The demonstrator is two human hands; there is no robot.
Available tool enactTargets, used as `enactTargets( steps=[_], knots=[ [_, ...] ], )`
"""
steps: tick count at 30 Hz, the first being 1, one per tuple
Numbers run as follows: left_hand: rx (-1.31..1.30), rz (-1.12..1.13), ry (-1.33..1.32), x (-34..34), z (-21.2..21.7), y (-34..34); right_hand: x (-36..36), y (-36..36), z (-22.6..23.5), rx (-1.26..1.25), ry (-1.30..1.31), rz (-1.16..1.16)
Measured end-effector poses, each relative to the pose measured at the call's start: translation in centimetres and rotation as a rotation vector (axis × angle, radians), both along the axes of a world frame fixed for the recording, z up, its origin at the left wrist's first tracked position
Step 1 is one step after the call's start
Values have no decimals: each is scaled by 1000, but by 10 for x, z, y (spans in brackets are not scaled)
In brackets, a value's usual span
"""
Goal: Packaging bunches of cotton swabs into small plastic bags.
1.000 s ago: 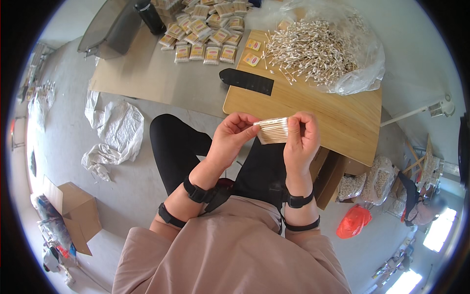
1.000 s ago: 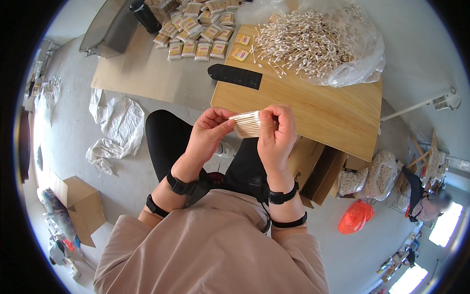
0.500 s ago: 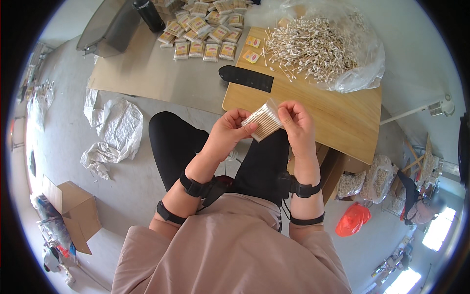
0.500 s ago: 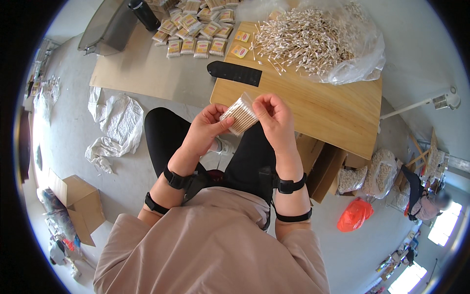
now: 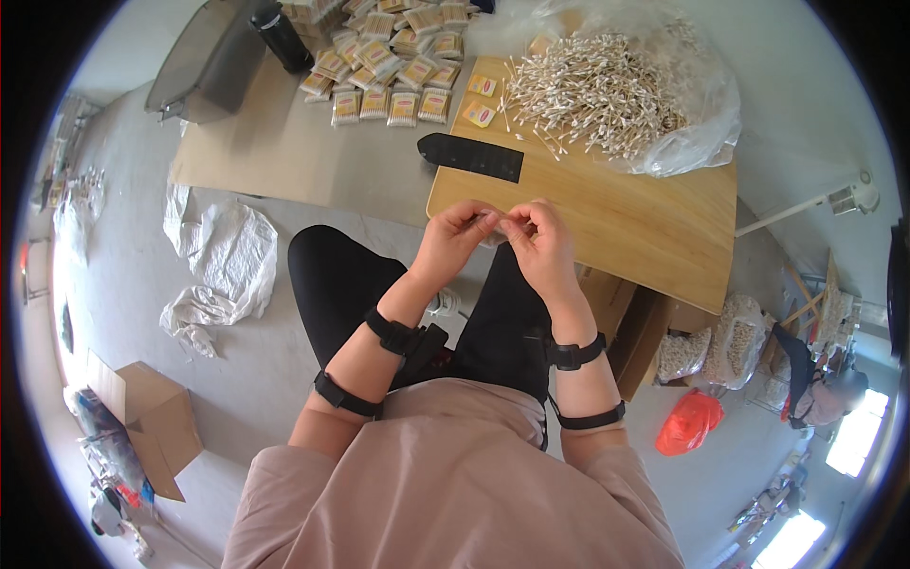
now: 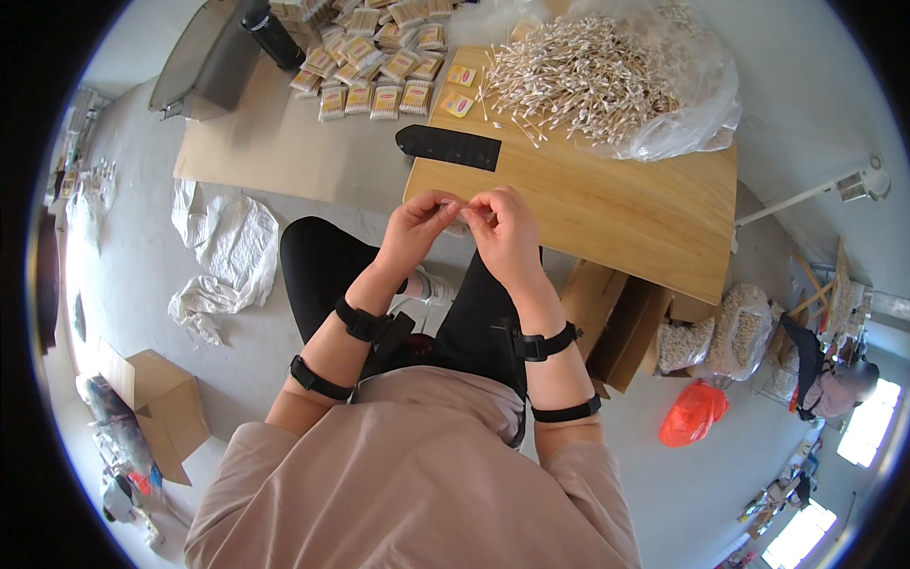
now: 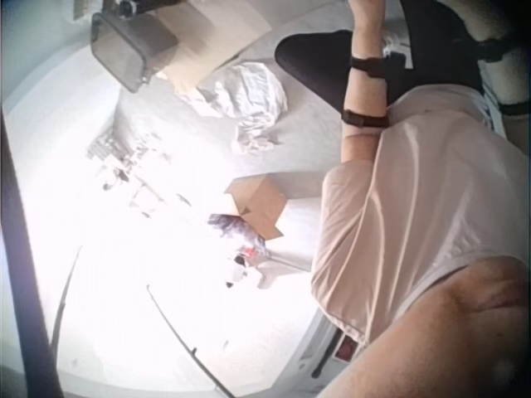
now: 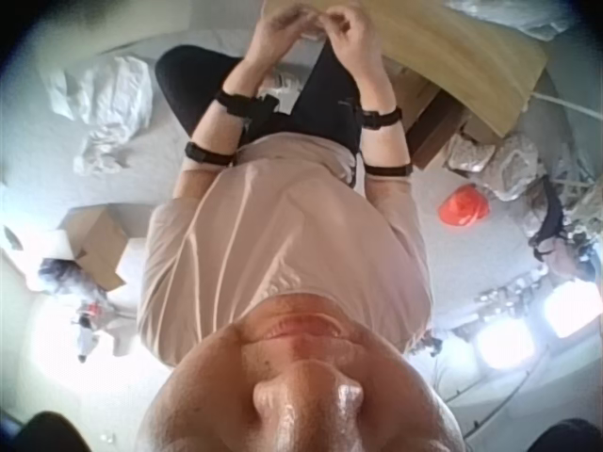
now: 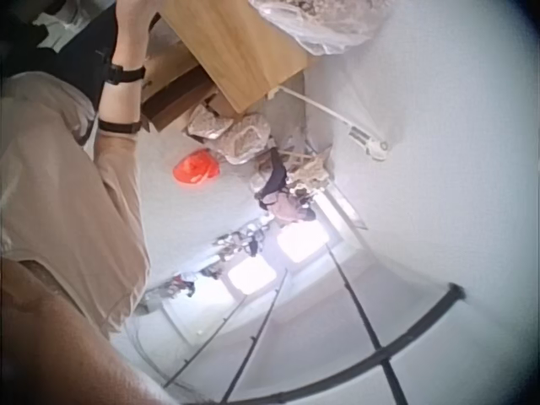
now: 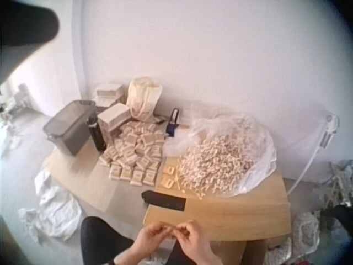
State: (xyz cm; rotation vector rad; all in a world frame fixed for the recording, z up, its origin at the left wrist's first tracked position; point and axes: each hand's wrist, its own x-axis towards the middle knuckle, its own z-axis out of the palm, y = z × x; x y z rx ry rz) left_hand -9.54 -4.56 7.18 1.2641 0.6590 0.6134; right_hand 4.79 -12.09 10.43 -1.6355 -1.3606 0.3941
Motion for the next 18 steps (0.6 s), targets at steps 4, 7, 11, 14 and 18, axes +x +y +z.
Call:
enactTargets(
  steps=[4, 7, 11, 14, 18],
  knots=[
    [-155, 53, -69, 10, -21, 7, 1, 0, -28, -50, 329, -81],
    [-197, 79, -117, 17, -26, 12, 4, 2, -43, -31, 391, -154],
    [-256, 117, -183, 21, -35, 17, 8, 5, -51, -42, 414, -181],
    [-264, 132, -208, 20, -39, 19, 12, 7, -56, -11, 467, -173],
    [-263, 145, -153, 20, -42, 20, 12, 6, -60, 1, 452, -161]
  ],
)
